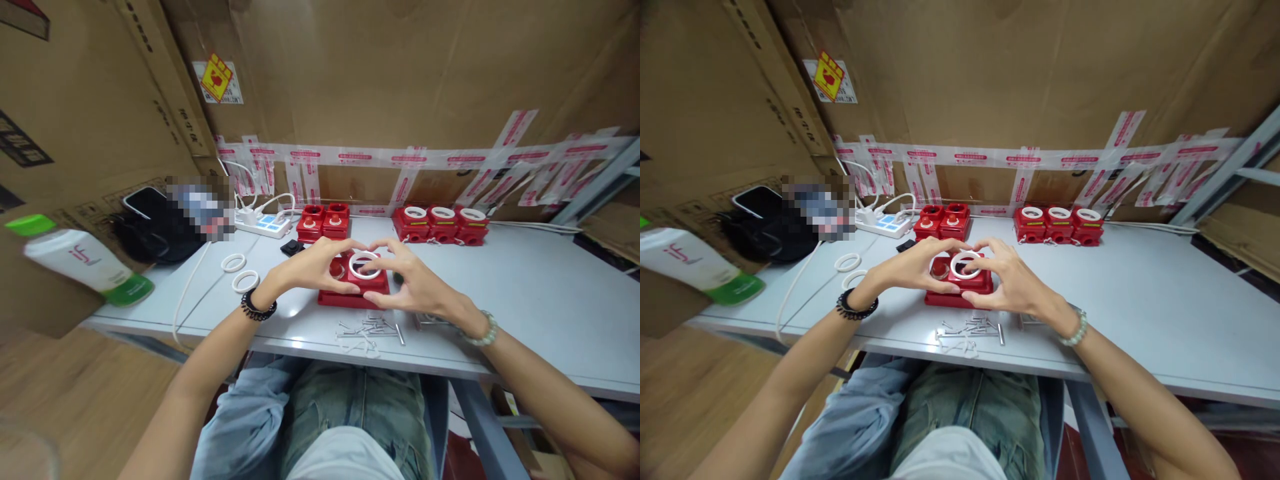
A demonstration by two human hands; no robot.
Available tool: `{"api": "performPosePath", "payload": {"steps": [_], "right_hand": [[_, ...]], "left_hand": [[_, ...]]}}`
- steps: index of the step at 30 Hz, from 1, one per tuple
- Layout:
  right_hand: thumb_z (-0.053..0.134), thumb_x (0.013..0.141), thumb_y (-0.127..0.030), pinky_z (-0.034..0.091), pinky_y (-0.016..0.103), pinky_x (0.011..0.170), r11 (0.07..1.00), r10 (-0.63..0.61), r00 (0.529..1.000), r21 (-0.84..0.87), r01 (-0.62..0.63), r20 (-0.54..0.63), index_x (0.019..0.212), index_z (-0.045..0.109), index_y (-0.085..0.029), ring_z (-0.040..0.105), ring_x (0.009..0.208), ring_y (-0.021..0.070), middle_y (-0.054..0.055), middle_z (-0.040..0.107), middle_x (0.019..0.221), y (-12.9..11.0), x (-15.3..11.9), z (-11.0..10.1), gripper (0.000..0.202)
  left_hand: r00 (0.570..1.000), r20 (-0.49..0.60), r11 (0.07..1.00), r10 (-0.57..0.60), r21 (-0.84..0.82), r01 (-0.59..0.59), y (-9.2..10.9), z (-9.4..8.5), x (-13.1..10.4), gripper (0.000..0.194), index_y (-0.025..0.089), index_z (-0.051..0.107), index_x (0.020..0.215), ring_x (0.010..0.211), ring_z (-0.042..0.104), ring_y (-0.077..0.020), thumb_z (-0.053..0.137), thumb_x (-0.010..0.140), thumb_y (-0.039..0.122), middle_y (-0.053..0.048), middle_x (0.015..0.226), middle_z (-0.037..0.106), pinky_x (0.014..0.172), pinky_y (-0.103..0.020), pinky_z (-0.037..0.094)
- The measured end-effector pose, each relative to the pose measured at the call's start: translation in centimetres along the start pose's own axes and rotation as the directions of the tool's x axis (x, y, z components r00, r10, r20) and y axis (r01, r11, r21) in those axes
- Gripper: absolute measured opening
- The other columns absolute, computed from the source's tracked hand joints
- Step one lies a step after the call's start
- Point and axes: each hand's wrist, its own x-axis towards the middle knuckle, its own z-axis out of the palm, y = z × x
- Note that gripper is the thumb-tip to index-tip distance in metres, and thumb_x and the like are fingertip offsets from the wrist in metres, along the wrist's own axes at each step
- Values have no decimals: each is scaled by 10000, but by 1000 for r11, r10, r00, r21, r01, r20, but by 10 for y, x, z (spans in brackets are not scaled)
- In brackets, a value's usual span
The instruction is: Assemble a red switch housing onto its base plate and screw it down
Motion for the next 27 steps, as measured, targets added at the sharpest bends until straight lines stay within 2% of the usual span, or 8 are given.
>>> {"api": "performPosePath", "payload": {"steps": [7, 14, 21, 27], "right_hand": [[730, 766, -318, 460, 460, 981, 999, 31, 999, 40, -33, 44, 1010, 734, -196, 600, 1072, 248, 130, 557, 1170, -1, 3, -2, 273], [717, 776, -297, 453, 427, 994, 994, 62, 995, 80, -68, 77, 1025, 733, -231, 605, 1062, 222, 99, 550, 1198, -1, 0, -4, 258], [711, 770, -251, 476, 406, 962, 995, 61, 993, 75, -69, 104, 1051, 720, -241, 625, 1005, 209, 86, 562, 1199, 1, -1, -5, 281], [700, 775, -244, 470, 397, 969, 996, 55, 991, 63, -62, 118, 1090, 709, -254, 614, 1038, 216, 90, 547, 1226, 3, -2, -5, 315]], "left_hand": [[999, 41, 999, 3, -33, -1, 0, 0, 1, 625, 207, 546, 1277, 990, 654, -230, 714, 777, 542, -79, 1156, 682, 873, -331, 460], [995, 96, 997, -17, -72, 24, 0, 1, 1, 608, 204, 540, 1275, 954, 658, -217, 716, 783, 513, -82, 1162, 675, 841, -319, 482], [995, 103, 993, -17, -118, 29, -2, 2, 1, 625, 195, 519, 1300, 1095, 630, -242, 733, 779, 465, -101, 1261, 639, 927, -351, 478], [994, 108, 988, -10, -154, 27, -3, 2, 2, 612, 201, 543, 1284, 1102, 629, -244, 720, 786, 508, -101, 1264, 645, 935, -357, 476]]}}
